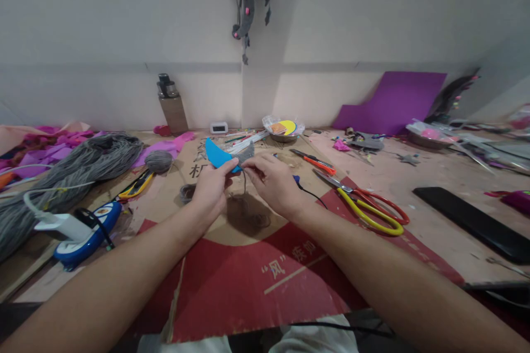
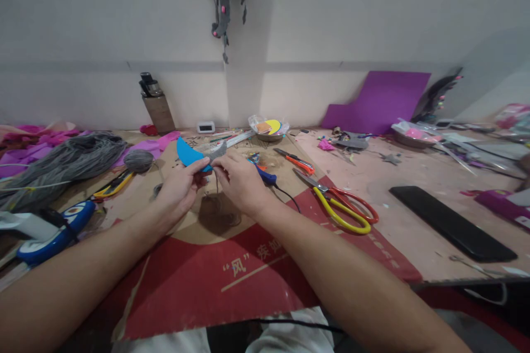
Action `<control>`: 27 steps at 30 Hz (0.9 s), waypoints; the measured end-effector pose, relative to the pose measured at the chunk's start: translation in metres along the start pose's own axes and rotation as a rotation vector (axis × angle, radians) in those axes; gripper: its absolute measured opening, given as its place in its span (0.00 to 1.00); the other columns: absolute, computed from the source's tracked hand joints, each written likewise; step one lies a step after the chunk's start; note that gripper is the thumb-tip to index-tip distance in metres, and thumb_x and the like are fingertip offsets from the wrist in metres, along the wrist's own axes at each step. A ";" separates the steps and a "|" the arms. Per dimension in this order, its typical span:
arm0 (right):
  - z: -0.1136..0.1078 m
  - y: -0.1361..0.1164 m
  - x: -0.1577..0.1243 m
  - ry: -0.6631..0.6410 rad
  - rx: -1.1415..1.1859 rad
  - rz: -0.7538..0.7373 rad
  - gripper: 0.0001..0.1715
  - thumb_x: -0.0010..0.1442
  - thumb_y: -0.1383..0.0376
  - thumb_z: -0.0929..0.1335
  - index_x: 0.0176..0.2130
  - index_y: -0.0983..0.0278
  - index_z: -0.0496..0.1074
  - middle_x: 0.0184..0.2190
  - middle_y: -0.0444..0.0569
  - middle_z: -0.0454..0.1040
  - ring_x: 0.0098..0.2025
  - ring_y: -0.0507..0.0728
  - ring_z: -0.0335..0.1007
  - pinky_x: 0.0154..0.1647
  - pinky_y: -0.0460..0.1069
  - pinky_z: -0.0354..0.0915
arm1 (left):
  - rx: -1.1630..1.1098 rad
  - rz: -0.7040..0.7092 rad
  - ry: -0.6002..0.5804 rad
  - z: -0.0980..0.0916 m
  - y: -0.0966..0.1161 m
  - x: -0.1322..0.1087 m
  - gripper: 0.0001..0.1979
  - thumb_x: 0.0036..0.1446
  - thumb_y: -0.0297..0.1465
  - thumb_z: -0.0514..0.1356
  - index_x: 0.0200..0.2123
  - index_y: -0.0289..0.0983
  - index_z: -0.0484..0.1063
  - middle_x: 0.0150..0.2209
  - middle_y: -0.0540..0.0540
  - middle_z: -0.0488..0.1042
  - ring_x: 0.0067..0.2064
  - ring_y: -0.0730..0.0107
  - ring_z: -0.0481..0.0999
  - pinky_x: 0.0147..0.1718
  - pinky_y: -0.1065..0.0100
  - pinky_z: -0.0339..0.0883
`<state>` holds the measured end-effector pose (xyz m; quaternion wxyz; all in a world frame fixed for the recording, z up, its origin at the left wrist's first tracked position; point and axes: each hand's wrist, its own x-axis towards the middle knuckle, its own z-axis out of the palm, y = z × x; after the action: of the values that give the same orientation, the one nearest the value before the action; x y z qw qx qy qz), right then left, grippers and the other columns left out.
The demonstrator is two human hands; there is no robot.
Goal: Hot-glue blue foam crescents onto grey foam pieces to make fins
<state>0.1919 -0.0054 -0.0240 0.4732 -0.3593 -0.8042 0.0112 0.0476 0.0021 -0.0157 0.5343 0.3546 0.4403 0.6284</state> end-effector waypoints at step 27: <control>-0.011 -0.040 -0.001 -0.531 0.505 0.055 0.19 0.66 0.62 0.61 0.25 0.63 0.69 0.24 0.43 0.69 0.29 0.50 0.65 0.34 0.46 0.60 | -0.130 -0.002 0.037 -0.022 0.010 0.038 0.15 0.35 0.29 0.72 0.26 0.36 0.71 0.24 0.52 0.73 0.24 0.76 0.70 0.21 0.73 0.57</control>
<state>0.1781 -0.0391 -0.0038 0.3213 -0.2371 -0.8611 0.3148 0.0170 0.0351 -0.0152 0.5485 0.3072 0.4086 0.6616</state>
